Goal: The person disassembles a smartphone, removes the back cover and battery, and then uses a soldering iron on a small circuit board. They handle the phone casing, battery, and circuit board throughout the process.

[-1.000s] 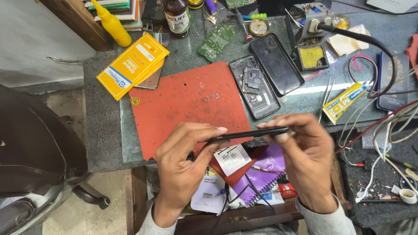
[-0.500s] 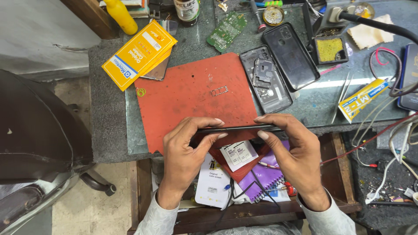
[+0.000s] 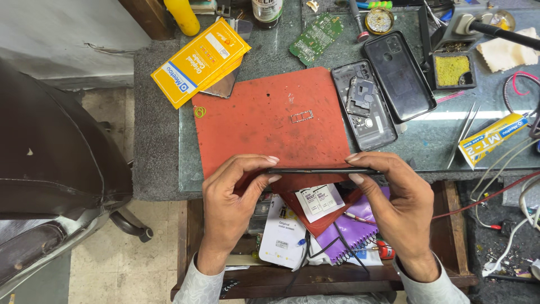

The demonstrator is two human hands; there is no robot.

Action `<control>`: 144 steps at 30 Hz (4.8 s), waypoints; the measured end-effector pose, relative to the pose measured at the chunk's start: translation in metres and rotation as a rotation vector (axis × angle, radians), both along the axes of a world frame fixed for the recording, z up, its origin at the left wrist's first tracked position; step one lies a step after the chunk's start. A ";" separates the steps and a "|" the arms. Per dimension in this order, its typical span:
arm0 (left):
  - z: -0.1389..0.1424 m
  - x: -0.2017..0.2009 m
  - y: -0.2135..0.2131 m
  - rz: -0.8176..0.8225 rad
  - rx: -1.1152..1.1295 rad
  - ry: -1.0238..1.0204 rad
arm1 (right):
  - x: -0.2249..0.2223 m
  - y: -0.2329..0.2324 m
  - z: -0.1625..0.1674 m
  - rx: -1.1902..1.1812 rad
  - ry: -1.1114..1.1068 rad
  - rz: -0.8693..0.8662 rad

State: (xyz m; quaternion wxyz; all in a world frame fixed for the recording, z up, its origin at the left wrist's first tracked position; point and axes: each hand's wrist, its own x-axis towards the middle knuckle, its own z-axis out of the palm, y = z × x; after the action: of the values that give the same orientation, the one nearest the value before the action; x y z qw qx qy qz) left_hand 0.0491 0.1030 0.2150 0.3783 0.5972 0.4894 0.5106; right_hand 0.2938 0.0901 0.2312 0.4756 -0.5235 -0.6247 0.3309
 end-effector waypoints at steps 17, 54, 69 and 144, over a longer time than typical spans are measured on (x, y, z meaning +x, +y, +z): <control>0.041 0.044 -0.013 -0.240 0.329 -0.035 | -0.009 -0.012 0.011 0.260 -0.323 -0.013; 0.065 0.063 -0.018 -0.056 0.393 0.230 | -0.019 -0.021 0.063 0.453 -0.464 -0.116; 0.057 0.038 -0.022 -0.077 0.283 0.298 | -0.001 -0.028 0.018 0.026 0.387 0.003; -0.005 -0.016 -0.030 -0.076 0.283 0.703 | 0.001 -0.026 -0.022 0.432 -0.615 0.092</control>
State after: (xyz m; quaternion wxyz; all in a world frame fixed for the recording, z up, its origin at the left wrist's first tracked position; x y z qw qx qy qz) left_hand 0.0326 0.0727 0.2103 0.1197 0.8000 0.4915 0.3226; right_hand 0.2948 0.0640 0.2094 0.3500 -0.4572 -0.8166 0.0401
